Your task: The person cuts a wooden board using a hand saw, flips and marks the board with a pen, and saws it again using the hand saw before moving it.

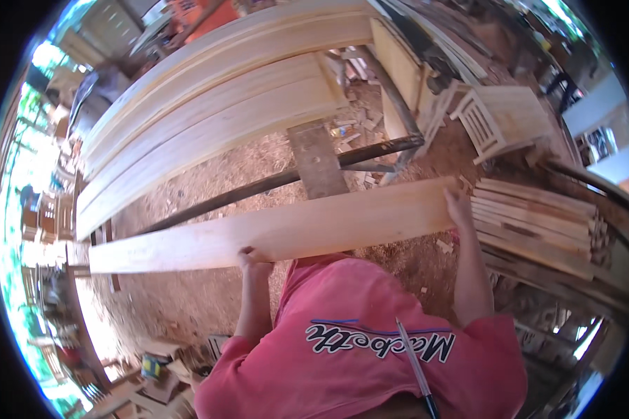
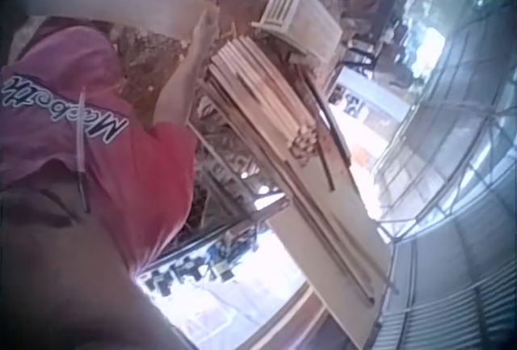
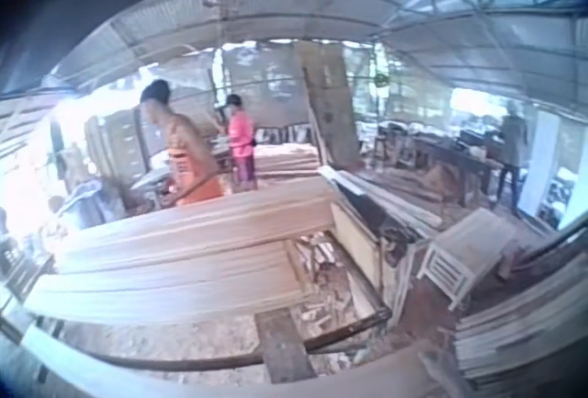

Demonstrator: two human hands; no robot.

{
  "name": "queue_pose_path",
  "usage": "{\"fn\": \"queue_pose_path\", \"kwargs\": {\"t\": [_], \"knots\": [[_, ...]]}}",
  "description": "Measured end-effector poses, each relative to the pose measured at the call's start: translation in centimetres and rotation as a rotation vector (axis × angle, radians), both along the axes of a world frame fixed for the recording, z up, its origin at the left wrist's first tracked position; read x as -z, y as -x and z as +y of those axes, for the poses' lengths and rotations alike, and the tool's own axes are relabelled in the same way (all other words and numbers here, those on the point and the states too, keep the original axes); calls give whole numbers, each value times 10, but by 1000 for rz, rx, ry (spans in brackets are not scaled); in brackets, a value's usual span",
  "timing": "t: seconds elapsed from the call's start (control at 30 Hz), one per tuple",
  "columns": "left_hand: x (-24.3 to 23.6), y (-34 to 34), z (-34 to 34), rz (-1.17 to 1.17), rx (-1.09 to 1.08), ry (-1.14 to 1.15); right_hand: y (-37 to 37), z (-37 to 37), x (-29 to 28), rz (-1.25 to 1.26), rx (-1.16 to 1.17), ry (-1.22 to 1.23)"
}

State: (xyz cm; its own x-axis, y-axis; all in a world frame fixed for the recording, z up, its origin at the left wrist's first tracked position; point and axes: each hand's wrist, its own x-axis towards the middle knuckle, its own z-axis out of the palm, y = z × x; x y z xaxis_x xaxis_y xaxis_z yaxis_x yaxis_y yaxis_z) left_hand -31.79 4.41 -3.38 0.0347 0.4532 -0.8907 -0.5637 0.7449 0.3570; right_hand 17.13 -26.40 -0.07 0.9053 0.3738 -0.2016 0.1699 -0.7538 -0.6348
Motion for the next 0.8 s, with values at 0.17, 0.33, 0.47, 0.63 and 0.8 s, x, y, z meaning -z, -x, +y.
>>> {"fn": "queue_pose_path", "kwargs": {"t": [0.17, 0.33, 0.47, 0.63, 0.8], "knots": [[-8, 46, 68, -105, -160, 31, 30, 72, -5, 75, -117, -57], [-2, 50, 107, 29, -129, -173, 10, 141, -50, 200, -171, -308], [0, 24, 96, 58, -141, -236, -49, 191, -89, 601, 436, -1017], [21, -4, 72, 48, -146, -474, -120, 216, -101, 854, 528, -1428], [40, -3, 83, -60, -190, -481, -160, 218, -117, 733, 297, -1279]]}}
